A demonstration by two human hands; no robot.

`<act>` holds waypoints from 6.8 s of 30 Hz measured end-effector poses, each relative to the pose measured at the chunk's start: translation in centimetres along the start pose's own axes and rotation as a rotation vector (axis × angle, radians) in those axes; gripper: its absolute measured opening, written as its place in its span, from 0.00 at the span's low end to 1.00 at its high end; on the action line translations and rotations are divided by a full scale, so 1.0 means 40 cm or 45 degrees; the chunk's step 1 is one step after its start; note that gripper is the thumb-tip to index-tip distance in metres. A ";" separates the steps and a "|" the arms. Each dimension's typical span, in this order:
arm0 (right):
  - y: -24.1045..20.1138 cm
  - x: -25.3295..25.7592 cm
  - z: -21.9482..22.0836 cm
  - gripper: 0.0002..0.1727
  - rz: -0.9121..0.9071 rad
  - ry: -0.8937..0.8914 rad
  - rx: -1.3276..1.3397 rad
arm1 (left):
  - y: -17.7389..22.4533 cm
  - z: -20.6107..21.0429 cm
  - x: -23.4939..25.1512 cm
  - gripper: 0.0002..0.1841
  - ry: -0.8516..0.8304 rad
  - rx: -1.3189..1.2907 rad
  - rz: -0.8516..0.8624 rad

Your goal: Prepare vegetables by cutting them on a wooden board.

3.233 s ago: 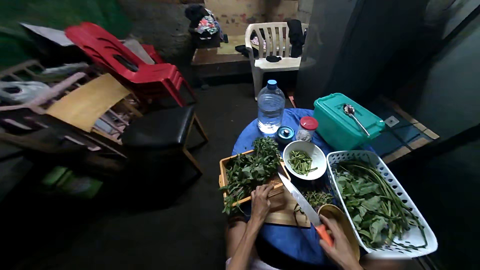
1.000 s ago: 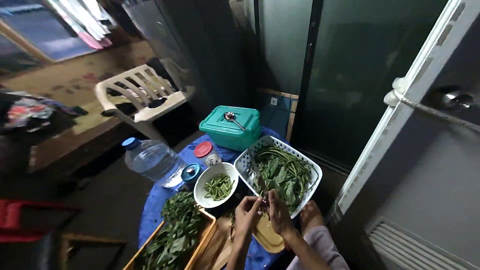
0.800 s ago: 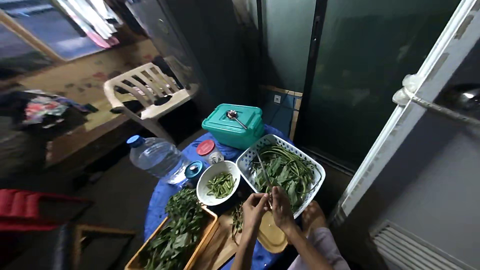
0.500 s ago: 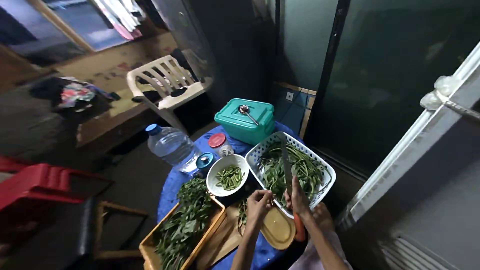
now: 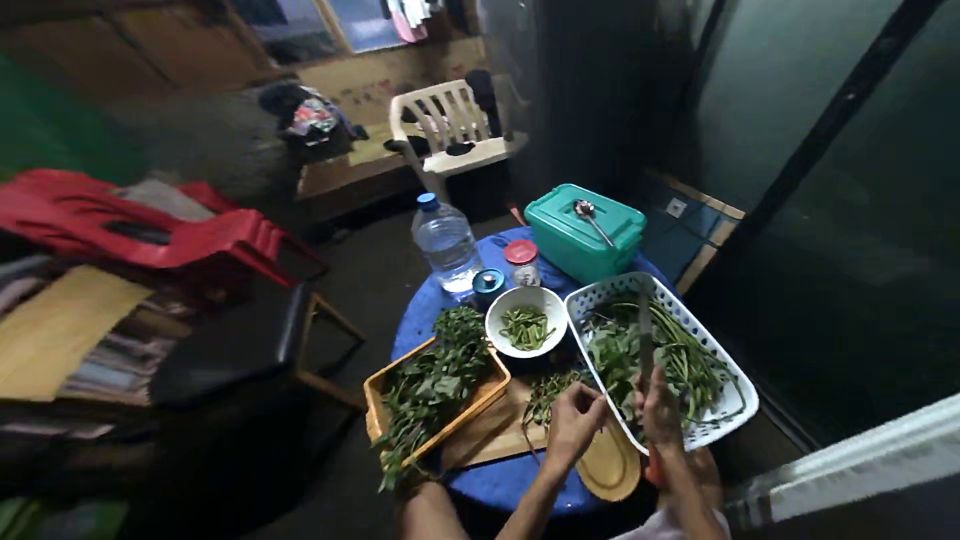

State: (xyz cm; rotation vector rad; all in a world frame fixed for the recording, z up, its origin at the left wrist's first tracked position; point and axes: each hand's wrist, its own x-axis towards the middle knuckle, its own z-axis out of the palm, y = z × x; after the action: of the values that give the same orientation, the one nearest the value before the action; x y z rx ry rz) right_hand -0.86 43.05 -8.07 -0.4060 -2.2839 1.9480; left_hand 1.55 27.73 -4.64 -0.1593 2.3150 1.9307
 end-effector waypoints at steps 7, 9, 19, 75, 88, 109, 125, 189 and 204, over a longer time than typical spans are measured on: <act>-0.029 0.022 -0.028 0.37 -0.276 0.117 -0.305 | -0.053 -0.193 0.059 0.23 0.345 0.625 0.155; -0.029 0.028 -0.035 0.40 -0.123 0.027 -0.317 | -0.059 -0.296 0.058 0.22 0.448 0.650 0.053; 0.036 -0.059 -0.024 0.38 0.193 -0.231 -0.136 | -0.254 -0.818 0.142 0.15 0.711 0.875 -0.362; -0.019 -0.095 -0.027 0.26 0.673 -0.439 1.014 | 0.047 0.061 0.157 0.06 0.049 0.347 0.281; 0.019 -0.077 -0.065 0.27 0.741 -0.087 0.893 | 0.030 0.047 0.220 0.10 0.114 -0.153 -0.221; 0.066 -0.088 -0.044 0.16 0.484 -0.066 1.039 | 0.035 0.143 0.144 0.06 -0.196 -0.098 -0.337; 0.072 -0.052 -0.074 0.21 0.527 -0.139 1.045 | 0.056 0.141 0.126 0.06 -0.292 0.068 -0.410; 0.012 -0.080 -0.052 0.32 0.596 -0.178 0.574 | -0.120 -0.725 -0.065 0.14 0.390 1.050 -0.525; -0.060 -0.162 -0.009 0.42 0.310 -0.344 0.583 | 0.037 -0.514 -0.141 0.09 0.190 0.023 0.065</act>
State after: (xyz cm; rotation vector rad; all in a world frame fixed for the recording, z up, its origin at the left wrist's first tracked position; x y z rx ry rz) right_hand 5.12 41.29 -5.10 -0.4019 -1.8966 2.7059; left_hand 6.34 7.78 1.36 -0.2527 2.4519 1.9851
